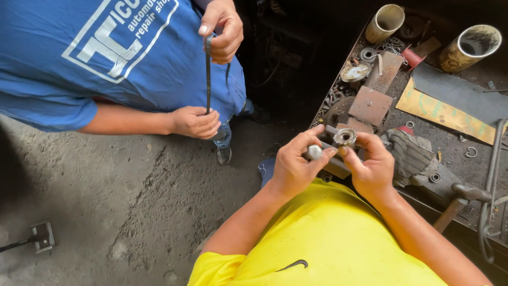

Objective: The person uses a hammer to strike a metal part held in a vise. They then remove the part, inspect it, and place it back into the vise to continue hammering.

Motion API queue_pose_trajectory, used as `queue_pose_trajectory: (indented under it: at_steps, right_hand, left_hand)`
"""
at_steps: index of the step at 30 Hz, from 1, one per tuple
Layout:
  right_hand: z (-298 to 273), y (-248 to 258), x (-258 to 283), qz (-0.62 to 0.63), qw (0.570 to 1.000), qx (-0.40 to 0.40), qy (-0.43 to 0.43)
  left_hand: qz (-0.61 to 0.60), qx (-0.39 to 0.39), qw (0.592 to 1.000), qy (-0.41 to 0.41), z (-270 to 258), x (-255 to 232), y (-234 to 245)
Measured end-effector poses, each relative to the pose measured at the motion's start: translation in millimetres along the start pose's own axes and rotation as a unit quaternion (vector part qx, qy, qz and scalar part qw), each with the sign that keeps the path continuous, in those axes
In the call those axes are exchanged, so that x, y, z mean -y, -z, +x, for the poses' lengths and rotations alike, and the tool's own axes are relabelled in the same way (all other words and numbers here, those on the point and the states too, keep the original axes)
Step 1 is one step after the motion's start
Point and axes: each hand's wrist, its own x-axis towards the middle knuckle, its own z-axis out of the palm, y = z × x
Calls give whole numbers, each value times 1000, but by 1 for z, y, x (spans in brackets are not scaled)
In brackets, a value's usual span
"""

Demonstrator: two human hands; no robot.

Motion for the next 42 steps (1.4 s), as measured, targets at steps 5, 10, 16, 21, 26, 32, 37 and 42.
queue_pose_trajectory:
  at_steps: [5, 10, 16, 21, 26, 32, 37, 42]
  right_hand:
    - [6, -9, 0, 52, 999, -7, -5]
    - [-4, -30, 13, 124, 991, -24, -45]
    - [-13, -39, 11, 74, 993, -76, -58]
    - [-23, -53, 28, 71, 988, -117, -77]
    - [-34, -55, 27, 63, 978, -184, -73]
    - [-41, -59, 37, 85, 968, -218, -87]
    - [-43, -60, 28, 94, 962, -239, -95]
    - [-40, -58, 24, 154, 954, -232, -108]
  left_hand:
    - [-115, 34, 992, 35, 14, -3, 12]
    - [-184, 111, 975, 58, 26, -3, 19]
    - [-177, 175, 968, 20, 44, 2, 23]
    - [-190, 210, 959, 9, 53, 6, 27]
    - [-203, 274, 940, -13, 58, 7, 22]
    - [-208, 329, 920, -35, 69, 2, 16]
    - [-205, 353, 912, -36, 76, 1, 10]
    - [-149, 353, 921, -66, 81, -7, 4]
